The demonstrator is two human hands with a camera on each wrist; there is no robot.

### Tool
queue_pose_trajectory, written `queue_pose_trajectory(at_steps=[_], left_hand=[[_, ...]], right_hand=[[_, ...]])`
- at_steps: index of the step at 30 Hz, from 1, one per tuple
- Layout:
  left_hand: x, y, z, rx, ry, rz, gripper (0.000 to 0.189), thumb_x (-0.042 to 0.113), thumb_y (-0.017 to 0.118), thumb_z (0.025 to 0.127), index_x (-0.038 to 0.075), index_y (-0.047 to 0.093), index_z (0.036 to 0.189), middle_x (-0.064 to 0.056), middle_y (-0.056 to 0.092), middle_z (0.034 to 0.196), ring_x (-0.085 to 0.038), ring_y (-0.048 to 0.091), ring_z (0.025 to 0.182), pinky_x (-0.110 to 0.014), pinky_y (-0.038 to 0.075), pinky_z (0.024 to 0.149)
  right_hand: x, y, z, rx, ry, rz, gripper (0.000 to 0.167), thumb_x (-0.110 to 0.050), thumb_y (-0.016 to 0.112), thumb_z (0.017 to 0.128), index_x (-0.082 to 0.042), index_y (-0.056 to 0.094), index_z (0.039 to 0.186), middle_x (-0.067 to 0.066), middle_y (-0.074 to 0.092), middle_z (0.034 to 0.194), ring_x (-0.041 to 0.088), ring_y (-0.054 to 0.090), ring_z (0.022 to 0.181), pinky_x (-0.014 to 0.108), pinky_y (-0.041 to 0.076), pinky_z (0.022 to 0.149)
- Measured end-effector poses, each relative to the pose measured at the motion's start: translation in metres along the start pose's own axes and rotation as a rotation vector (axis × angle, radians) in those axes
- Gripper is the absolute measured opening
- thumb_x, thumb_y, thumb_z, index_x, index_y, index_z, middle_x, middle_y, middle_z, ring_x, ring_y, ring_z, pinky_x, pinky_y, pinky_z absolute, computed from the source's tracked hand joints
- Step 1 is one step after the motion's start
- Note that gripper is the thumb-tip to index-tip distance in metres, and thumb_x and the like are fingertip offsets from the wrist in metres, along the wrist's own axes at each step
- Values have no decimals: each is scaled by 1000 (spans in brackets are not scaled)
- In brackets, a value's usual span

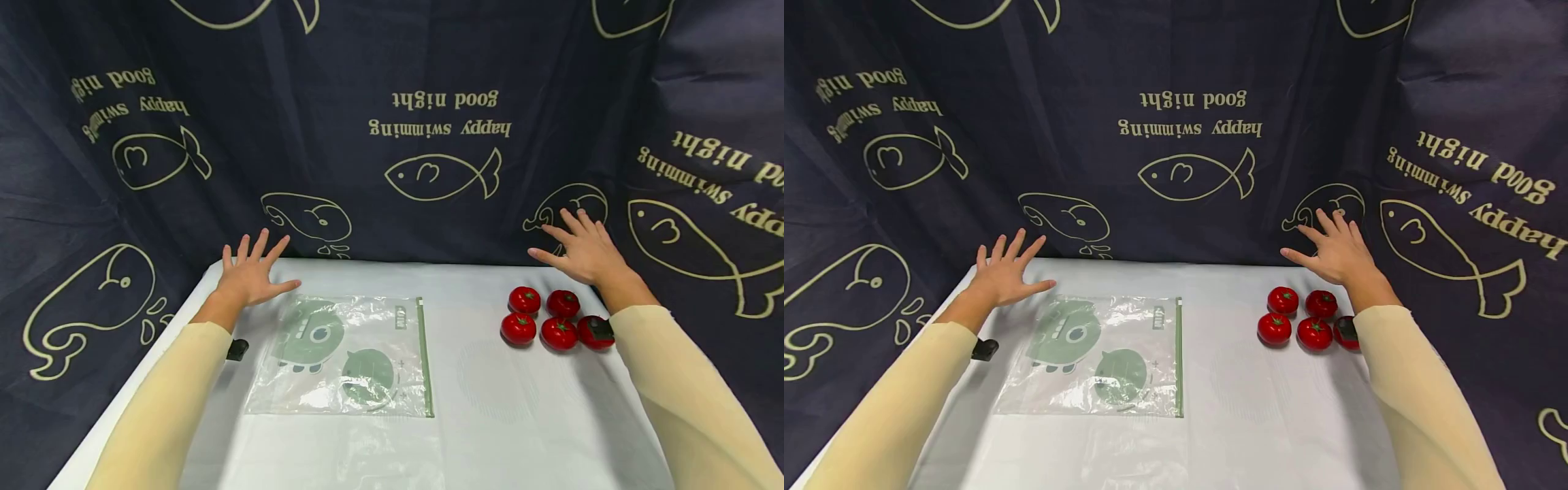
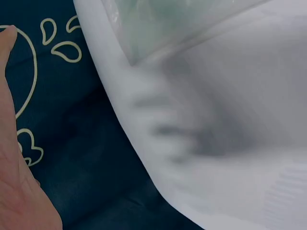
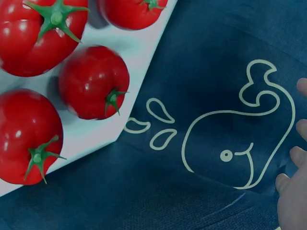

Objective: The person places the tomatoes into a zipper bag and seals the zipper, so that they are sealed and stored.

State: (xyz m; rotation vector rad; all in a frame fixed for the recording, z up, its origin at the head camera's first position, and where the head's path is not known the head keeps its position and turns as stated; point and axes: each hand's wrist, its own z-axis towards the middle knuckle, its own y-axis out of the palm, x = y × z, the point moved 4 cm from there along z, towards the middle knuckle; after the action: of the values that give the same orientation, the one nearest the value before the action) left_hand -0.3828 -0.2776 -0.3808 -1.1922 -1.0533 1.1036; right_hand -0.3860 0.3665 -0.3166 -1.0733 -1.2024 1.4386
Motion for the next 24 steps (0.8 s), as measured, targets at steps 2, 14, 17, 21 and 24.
queue_pose_trajectory(at_steps=[2,14,17,21,24], left_hand=[[1,2,-1,-3,5,5,110,92,43,82,38,-6,164,-14,-16,172,-54,-7,155,-77,-10,116],[20,16,-7,-7,44,-19,106,88,48,83,37,5,165,-13,-9,174,-52,-7,156,-77,-8,117],[26,18,-9,-16,66,-26,105,88,48,84,37,5,165,-13,-10,174,-51,-9,156,-77,-8,116],[34,22,-13,-26,95,-37,104,85,51,85,37,6,165,-14,-9,174,-51,-11,156,-77,-9,116],[38,25,-16,-20,108,-34,102,84,53,85,39,7,165,-13,-8,174,-50,-10,157,-76,-9,117]], right_hand=[[-1,2,-1,3,-4,7,98,-81,38,92,-9,36,158,26,3,170,52,-6,156,71,-4,121],[-19,19,-12,-7,-46,50,94,-79,46,90,-13,39,158,23,8,171,47,-1,158,69,-1,123],[-26,25,-14,-16,-64,55,93,-79,47,90,-16,39,158,21,8,172,46,-1,158,69,0,123],[-35,33,-18,-4,-100,61,89,-77,49,91,-18,41,158,19,10,172,46,2,158,69,2,123],[-41,38,-21,12,-126,78,86,-74,51,92,-18,42,157,18,12,172,46,4,158,68,3,124]])
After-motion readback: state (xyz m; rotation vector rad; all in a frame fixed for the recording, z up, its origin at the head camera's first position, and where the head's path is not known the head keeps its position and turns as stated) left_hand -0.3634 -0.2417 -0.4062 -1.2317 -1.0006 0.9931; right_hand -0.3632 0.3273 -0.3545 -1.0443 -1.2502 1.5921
